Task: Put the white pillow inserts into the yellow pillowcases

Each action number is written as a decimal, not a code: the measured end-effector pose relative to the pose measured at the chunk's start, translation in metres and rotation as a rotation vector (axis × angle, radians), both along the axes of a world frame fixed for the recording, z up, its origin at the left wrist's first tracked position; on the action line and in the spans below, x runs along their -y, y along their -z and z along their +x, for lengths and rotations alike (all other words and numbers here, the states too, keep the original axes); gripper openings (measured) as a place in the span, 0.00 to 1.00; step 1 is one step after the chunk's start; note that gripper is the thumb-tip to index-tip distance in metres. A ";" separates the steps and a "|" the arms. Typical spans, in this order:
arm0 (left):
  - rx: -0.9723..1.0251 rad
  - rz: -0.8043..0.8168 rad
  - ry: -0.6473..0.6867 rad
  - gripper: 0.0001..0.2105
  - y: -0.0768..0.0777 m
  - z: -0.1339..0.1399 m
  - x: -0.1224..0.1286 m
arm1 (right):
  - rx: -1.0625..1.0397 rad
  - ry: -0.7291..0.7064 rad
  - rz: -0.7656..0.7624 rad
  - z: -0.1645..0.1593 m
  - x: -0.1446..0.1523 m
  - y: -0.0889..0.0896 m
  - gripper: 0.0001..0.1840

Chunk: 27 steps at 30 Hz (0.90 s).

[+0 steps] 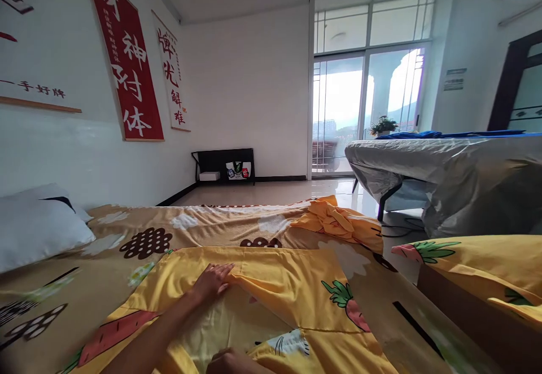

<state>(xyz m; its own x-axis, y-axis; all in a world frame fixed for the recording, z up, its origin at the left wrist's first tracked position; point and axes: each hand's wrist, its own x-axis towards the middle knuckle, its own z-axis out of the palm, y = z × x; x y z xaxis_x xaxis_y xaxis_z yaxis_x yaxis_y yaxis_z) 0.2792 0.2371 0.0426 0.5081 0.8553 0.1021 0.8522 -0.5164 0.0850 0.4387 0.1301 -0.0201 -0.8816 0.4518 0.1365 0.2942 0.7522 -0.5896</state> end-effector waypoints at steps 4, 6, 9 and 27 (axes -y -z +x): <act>0.021 0.024 -0.053 0.26 -0.008 -0.069 0.031 | -0.089 0.272 -0.069 0.010 0.020 -0.034 0.08; 0.064 0.061 -0.137 0.25 -0.007 -0.123 0.047 | -0.165 0.409 0.001 0.018 0.024 -0.048 0.09; 0.186 0.125 -0.351 0.23 0.003 -0.221 0.065 | -0.207 0.505 0.099 0.026 0.020 -0.049 0.13; 1.452 0.510 -1.046 0.17 0.043 -0.521 0.015 | -0.175 -0.304 0.500 -0.349 -0.027 -0.025 0.21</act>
